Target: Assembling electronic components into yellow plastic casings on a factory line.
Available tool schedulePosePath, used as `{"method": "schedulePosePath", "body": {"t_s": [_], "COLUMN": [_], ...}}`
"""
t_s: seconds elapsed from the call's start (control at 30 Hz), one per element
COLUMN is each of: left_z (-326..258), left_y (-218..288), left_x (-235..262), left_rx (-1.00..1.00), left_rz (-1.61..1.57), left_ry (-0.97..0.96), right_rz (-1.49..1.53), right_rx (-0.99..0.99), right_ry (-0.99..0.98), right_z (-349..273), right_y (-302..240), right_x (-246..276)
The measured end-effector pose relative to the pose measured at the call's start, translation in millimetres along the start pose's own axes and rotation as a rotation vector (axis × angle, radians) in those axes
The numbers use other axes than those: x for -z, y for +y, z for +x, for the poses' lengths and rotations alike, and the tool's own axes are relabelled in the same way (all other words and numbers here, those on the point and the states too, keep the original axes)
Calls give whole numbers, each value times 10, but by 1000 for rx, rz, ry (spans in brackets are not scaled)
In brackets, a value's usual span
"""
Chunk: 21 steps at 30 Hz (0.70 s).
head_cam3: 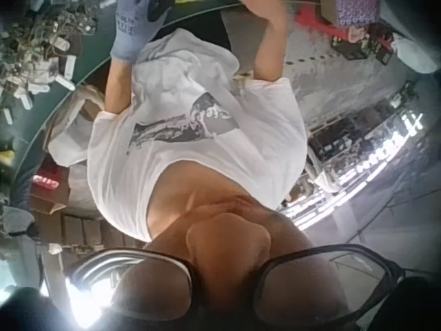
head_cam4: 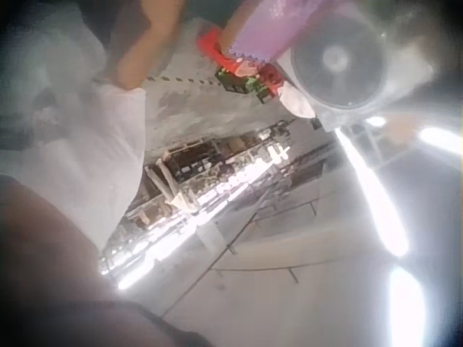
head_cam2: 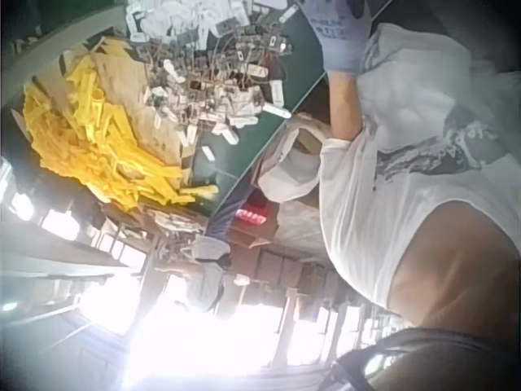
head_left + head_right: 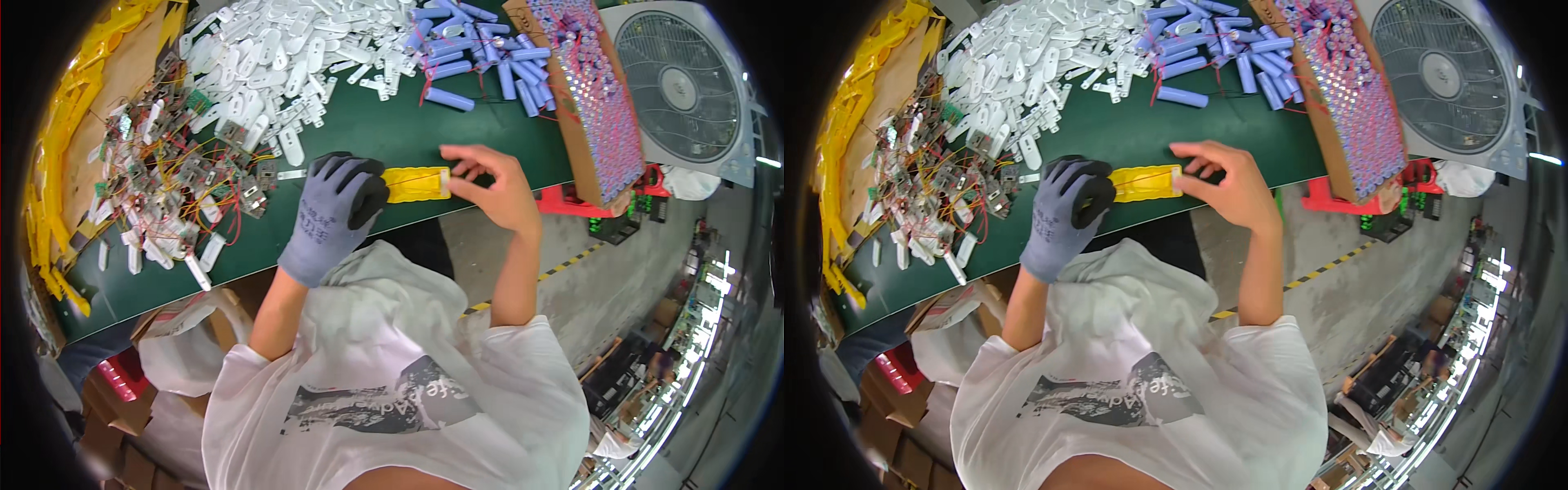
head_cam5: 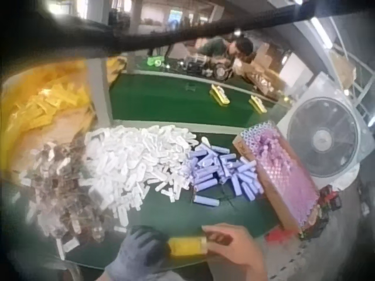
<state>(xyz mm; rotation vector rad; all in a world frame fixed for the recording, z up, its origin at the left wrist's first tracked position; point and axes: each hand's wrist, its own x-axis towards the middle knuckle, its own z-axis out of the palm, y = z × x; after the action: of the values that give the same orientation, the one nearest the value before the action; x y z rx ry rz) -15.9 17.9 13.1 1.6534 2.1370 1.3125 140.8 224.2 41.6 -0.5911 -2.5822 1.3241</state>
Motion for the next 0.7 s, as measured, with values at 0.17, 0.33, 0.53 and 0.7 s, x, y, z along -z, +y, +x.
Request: {"method": "schedulePosePath", "body": {"t_s": [0.17, 0.33, 0.53, 0.7], "left_z": [-21, -14, 19, 1], "left_y": [-12, -11, -12, -14], "left_x": [-9, -15, -53, -38], "left_rx": [-1, 31, 17, 29], "left_rz": [9, 12, -7, 36], "left_ry": [19, 31, 23, 20], "right_rz": [-190, -378, -7, 58], "right_rx": [85, 109, 99, 102], "right_ry": [252, 128, 115, 88], "right_z": [499, 626, 58, -52], "right_y": [-1, -70, -260, -248], "right_x": [-31, 27, -130, -373]}}
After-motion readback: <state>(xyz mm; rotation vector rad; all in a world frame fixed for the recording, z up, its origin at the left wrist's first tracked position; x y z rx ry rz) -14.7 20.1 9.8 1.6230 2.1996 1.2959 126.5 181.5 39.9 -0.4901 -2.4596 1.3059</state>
